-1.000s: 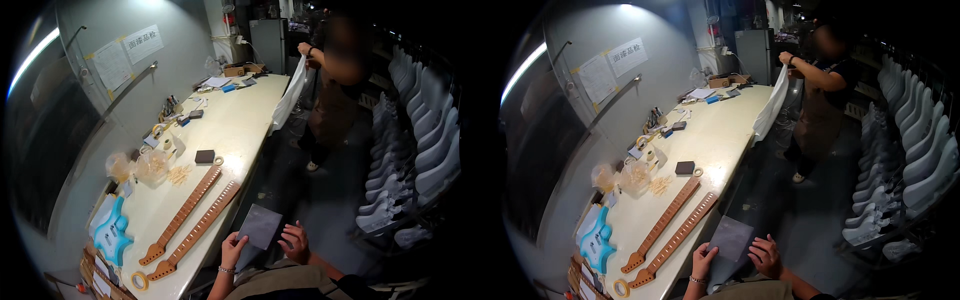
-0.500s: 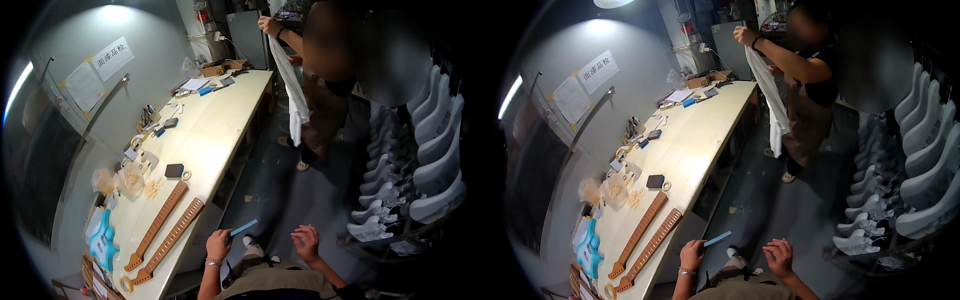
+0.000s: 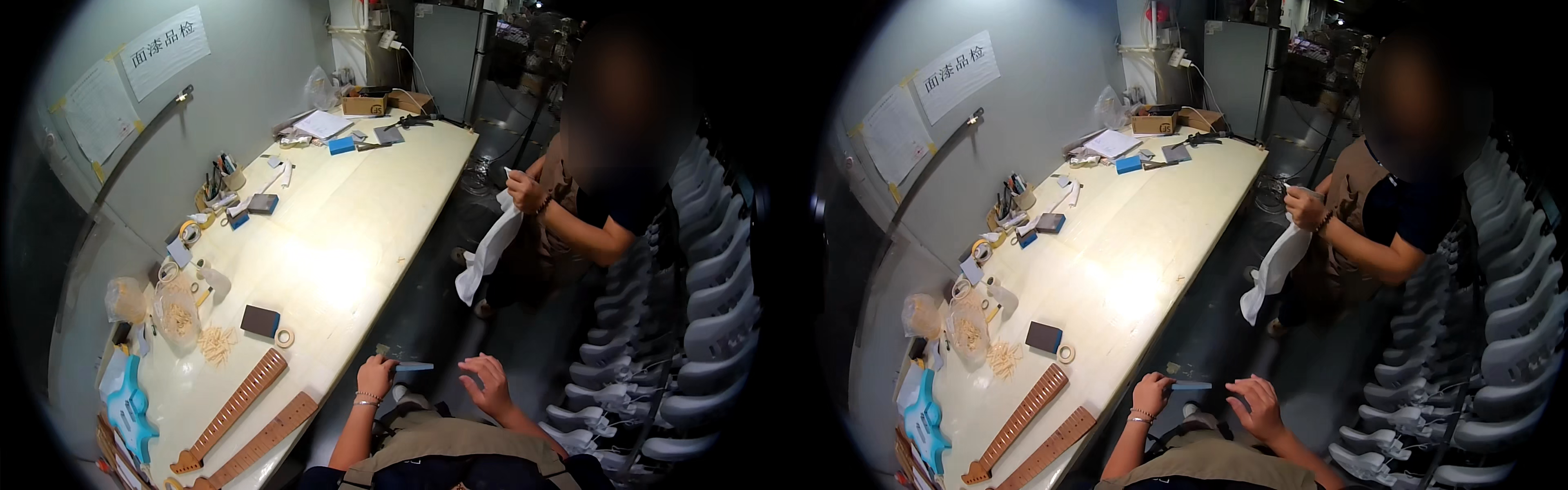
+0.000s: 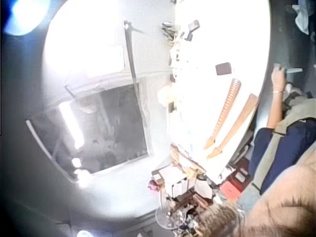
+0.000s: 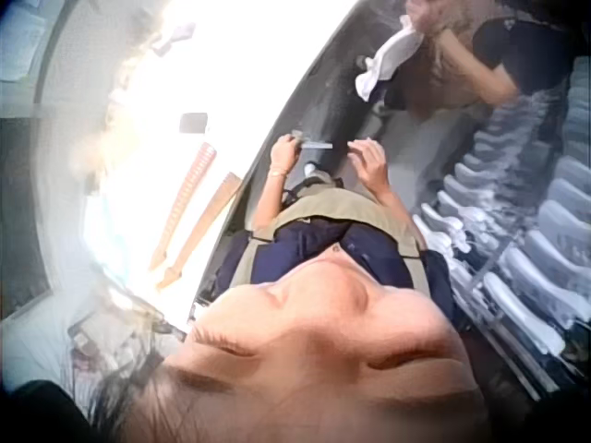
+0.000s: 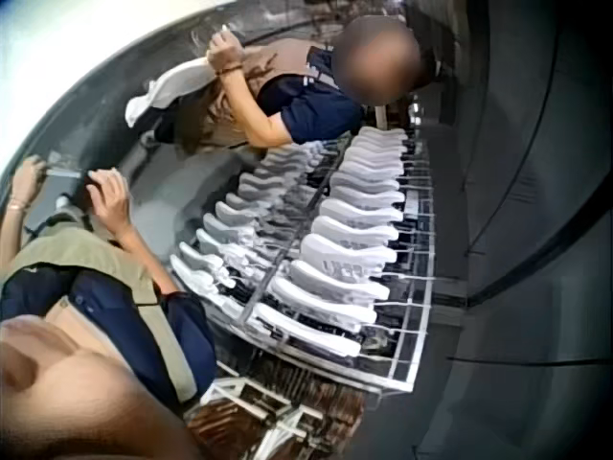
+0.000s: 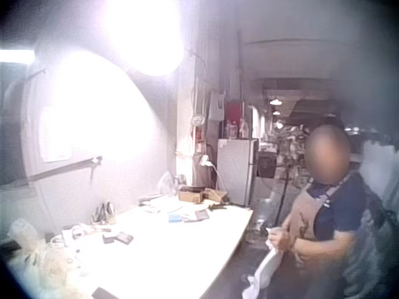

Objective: The person sands and wipes a wooden guitar neck, then applies glue to the fret slots and inserts fret wire. The person uses sandpaper, a cloth, a glue bottle, and a small tool to work on the necks at a workbench.

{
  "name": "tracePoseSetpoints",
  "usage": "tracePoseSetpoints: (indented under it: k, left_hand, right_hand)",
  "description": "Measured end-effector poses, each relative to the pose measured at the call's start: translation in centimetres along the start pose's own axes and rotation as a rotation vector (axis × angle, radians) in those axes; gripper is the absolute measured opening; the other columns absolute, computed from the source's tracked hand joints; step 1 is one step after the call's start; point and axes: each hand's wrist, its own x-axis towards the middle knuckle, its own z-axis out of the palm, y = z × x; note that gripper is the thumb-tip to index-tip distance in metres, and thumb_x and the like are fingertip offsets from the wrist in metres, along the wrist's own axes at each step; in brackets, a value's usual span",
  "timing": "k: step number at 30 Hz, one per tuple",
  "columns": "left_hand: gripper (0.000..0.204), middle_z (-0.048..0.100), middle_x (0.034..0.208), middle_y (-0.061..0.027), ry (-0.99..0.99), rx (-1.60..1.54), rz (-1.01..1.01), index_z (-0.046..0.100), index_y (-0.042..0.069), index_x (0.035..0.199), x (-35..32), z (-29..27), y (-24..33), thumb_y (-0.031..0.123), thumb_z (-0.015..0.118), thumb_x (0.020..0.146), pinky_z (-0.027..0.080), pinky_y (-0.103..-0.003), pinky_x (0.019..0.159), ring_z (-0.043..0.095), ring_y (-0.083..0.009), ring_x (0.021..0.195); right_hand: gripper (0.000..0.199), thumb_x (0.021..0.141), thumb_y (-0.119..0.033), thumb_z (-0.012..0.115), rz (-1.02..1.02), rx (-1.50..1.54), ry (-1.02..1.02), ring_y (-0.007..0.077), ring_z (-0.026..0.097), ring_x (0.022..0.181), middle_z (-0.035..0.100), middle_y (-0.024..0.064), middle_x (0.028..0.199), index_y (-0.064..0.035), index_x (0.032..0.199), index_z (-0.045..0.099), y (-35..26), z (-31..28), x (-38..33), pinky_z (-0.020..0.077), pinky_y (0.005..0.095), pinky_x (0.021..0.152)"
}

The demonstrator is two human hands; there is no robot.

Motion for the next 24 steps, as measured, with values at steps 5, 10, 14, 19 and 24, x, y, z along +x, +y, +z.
tracePoseSetpoints:
  k: [5, 10, 14, 19, 24]
  left_hand:
    - [0.015, 0.059, 0.085, -0.008, -0.156, 0.155, -0.144, 0.063, 0.014, 0.087, 4.5, 4.5, -3.7, 0.016, 0.06, 0.072, 0.051, -0.04, 0.066, 0.059, -0.0275, 0.082]
    - [0.021, 0.062, 0.102, -0.0126, -0.484, 0.116, -0.534, 0.063, 0.009, 0.09, 4.6, 10.0, -8.4, 0.025, 0.055, 0.08, 0.05, -0.042, 0.071, 0.06, -0.0322, 0.092]
    - [0.027, 0.063, 0.074, -0.0173, 0.175, 0.351, -0.639, 0.062, 0.0, 0.083, 4.4, 12.0, -9.2, 0.026, 0.06, 0.079, 0.05, -0.04, 0.06, 0.063, -0.0283, 0.075]
    - [0.026, 0.062, 0.072, -0.0166, 0.124, 0.179, -1.068, 0.061, -0.001, 0.081, 13.4, 9.1, -7.4, 0.025, 0.061, 0.079, 0.048, -0.039, 0.057, 0.061, -0.0272, 0.071]
    - [0.025, 0.06, 0.07, -0.0159, 0.158, 0.101, -1.244, 0.06, -0.001, 0.079, 21.0, 7.8, -6.3, 0.024, 0.061, 0.079, 0.047, -0.038, 0.054, 0.059, -0.0261, 0.067]
  right_hand:
    - [0.025, 0.076, -0.01, 0.066, -0.119, 0.124, 0.003, 0.0261, 0.058, 0.083, 0.062, 0.008, 0.089, -0.0057, 0.1, 0.06, 3.8, 2.7, 12.2, 0.0439, 0.037, 0.081]
    - [0.021, 0.077, -0.01, 0.064, 0.01, 0.206, -0.069, 0.025, 0.059, 0.082, 0.061, 0.0096, 0.088, -0.0038, 0.098, 0.062, 12.0, 6.0, 24.0, 0.046, 0.0332, 0.075]
    - [0.021, 0.078, -0.011, 0.064, 0.175, 0.256, -0.106, 0.0241, 0.061, 0.079, 0.061, 0.0101, 0.087, -0.003, 0.097, 0.063, 25.1, 10.1, 36.3, 0.048, 0.0322, 0.073]
    - [0.033, 0.081, -0.012, 0.061, 0.141, -0.022, -0.176, 0.0263, 0.055, 0.103, 0.058, 0.0122, 0.106, -0.0048, 0.113, 0.055, 38.5, 17.3, 55.8, 0.0444, 0.0355, 0.087]
    - [0.067, 0.074, 0.002, 0.058, 0.113, -0.315, -0.335, 0.0301, 0.031, 0.127, 0.036, 0.0138, 0.136, -0.0059, 0.135, 0.032, 45.5, 21.2, 71.3, 0.0302, 0.0375, 0.104]
